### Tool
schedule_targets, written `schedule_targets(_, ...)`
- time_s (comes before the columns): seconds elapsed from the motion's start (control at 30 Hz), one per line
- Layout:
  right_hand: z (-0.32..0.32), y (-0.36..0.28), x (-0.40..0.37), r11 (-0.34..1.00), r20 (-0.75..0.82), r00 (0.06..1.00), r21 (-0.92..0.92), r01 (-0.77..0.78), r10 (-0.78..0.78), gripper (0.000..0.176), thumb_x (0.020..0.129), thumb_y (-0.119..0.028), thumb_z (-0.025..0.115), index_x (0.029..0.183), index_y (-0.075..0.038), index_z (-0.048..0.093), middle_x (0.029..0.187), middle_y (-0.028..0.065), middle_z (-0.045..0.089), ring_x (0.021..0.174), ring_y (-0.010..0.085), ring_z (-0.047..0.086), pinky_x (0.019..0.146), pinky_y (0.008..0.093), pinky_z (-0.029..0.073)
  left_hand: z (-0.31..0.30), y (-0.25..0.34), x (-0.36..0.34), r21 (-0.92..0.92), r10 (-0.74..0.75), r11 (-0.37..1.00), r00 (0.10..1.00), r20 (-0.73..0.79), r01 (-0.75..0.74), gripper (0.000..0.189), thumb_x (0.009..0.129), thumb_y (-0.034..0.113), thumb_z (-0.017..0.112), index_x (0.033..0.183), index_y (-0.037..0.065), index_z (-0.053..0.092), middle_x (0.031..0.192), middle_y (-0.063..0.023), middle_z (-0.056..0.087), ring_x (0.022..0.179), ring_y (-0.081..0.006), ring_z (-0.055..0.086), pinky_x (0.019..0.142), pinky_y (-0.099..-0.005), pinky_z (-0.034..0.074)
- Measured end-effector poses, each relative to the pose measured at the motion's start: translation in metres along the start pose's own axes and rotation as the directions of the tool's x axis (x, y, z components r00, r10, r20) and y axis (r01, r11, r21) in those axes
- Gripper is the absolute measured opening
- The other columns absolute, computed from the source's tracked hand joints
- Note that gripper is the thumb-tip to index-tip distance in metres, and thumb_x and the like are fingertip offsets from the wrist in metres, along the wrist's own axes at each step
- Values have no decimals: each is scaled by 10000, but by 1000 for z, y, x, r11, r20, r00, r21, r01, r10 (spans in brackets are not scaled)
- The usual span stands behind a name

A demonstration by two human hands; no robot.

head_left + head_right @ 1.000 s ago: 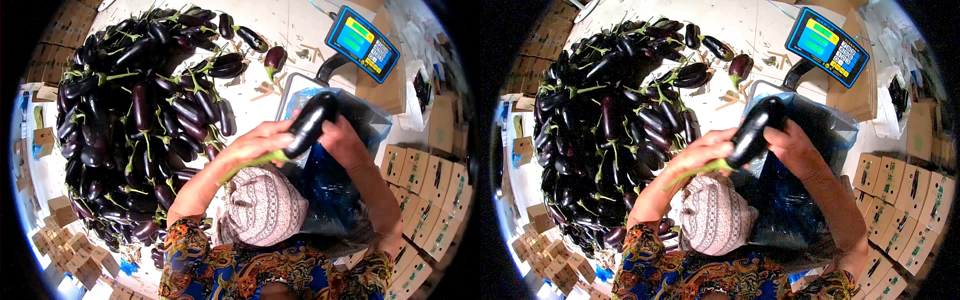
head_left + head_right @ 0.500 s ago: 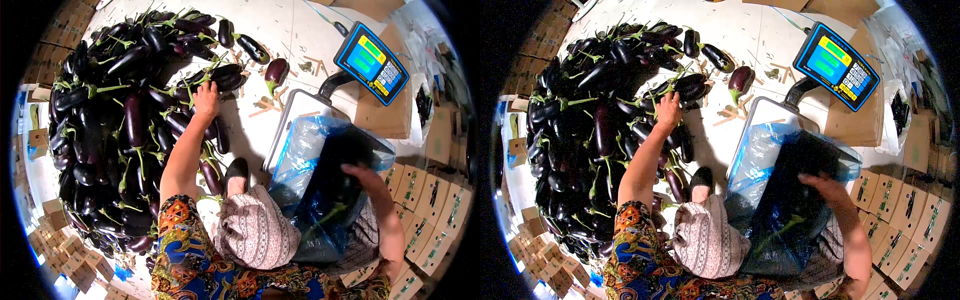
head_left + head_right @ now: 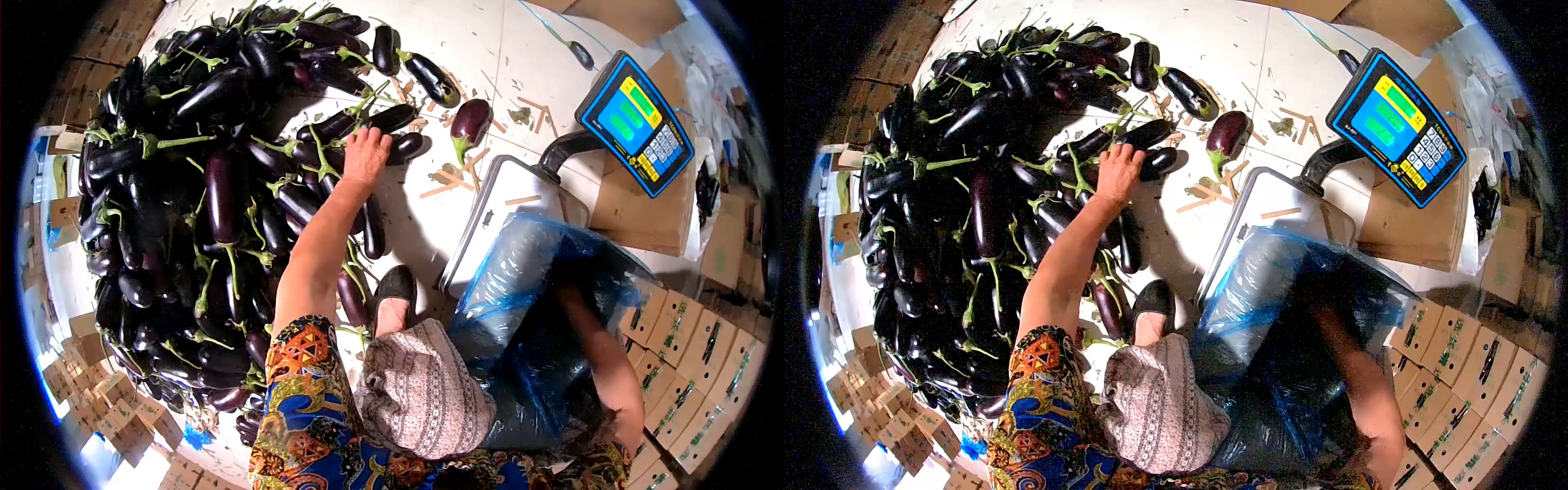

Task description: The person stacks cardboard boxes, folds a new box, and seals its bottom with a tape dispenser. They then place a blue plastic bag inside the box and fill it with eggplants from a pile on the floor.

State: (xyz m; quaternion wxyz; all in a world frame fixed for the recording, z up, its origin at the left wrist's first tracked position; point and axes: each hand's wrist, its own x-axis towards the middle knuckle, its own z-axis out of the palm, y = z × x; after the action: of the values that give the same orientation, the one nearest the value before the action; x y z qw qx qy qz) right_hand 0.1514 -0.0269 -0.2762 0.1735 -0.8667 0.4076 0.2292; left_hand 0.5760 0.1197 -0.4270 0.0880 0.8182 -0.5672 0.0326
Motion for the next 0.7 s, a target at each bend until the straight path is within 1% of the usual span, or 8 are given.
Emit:
schedule_targets(0.13, 3, 4, -2, 1000, -14, 1000, -1, 11, -11, 502, 916, -377, 561, 1303, -63, 499, 1211, 134, 570, 1080, 268, 547, 909, 376, 452, -9, 20, 10, -94, -28, 995, 999, -28, 25, 410, 682, 220, 757, 1025, 149, 544, 997, -70, 493, 987, -278, 474, 802, -427, 385)
schedule_targets(0.23, 6, 6, -1, 1000, -17, 1000, -2, 24, -24, 495, 918, -374, 559, 1298, -63, 504, 1199, 132, 576, 1068, 263, 553, 898, 372, 458, -23, 29, 26, -210, -206, 964, 959, -196, 165, 677, 678, 219, 786, 1266, 134, 464, 1258, -131, 453, 1141, -336, 430, 888, -466, 380)
schedule_targets(0.27, 6, 6, -1, 1000, -22, 999, -1, 25, -25, 492, 918, -373, 559, 1296, -63, 506, 1195, 132, 577, 1064, 262, 555, 894, 371, 461, -26, 26, 30, -222, -249, 951, 958, -143, 215, 775, 671, 194, 794, 1335, 130, 400, 1356, -144, 398, 1200, -355, 402, 935, -476, 364)
schedule_targets(0.4, 3, 8, -2, 1000, -36, 999, 3, 28, -28, 482, 920, -370, 557, 1290, -64, 512, 1179, 130, 585, 1048, 256, 563, 878, 366, 469, 14, -32, 29, -117, -422, 898, 906, 38, 424, 694, 763, 289, 724, 1361, 179, 387, 1387, -129, 397, 1242, -313, 393, 960, -493, 329)
schedule_targets(0.5, 8, 11, -3, 1000, -45, 999, 9, 29, -28, 475, 921, -367, 556, 1285, -64, 517, 1167, 129, 590, 1036, 252, 569, 867, 362, 475, 3, -61, 11, 87, -331, 941, 943, 38, 327, 721, 743, 281, 739, 1359, 195, 374, 1212, -115, 479, 1134, -310, 453, 899, -492, 364)
schedule_targets(0.6, 10, 11, -4, 999, -55, 998, 9, 31, -31, 467, 923, -364, 554, 1280, -65, 522, 1154, 128, 596, 1024, 247, 575, 855, 359, 481, 3, -69, 25, 186, -453, 888, 871, 190, 421, 484, 721, 251, 749, 1165, 156, 581, 1125, -130, 496, 1071, -334, 471, 881, -484, 380)
schedule_targets(0.63, 10, 11, -5, 999, -64, 998, 12, 30, -29, 465, 923, -363, 554, 1279, -65, 524, 1150, 128, 598, 1020, 246, 577, 851, 358, 483, -11, -64, 25, 110, -423, 905, 891, 161, 410, 338, 668, 231, 725, 986, 129, 675, 1087, -132, 519, 1054, -329, 479, 860, -478, 379)
schedule_targets(0.7, 10, 11, -4, 999, -75, 997, 15, 34, -32, 460, 924, -361, 553, 1275, -65, 527, 1142, 127, 601, 1012, 243, 581, 843, 355, 488, -17, -61, 27, -22, -486, 868, 856, 174, 497, 420, 637, 261, 741, 1025, 126, 654, 1096, -135, 522, 1089, -336, 470, 888, -487, 373)
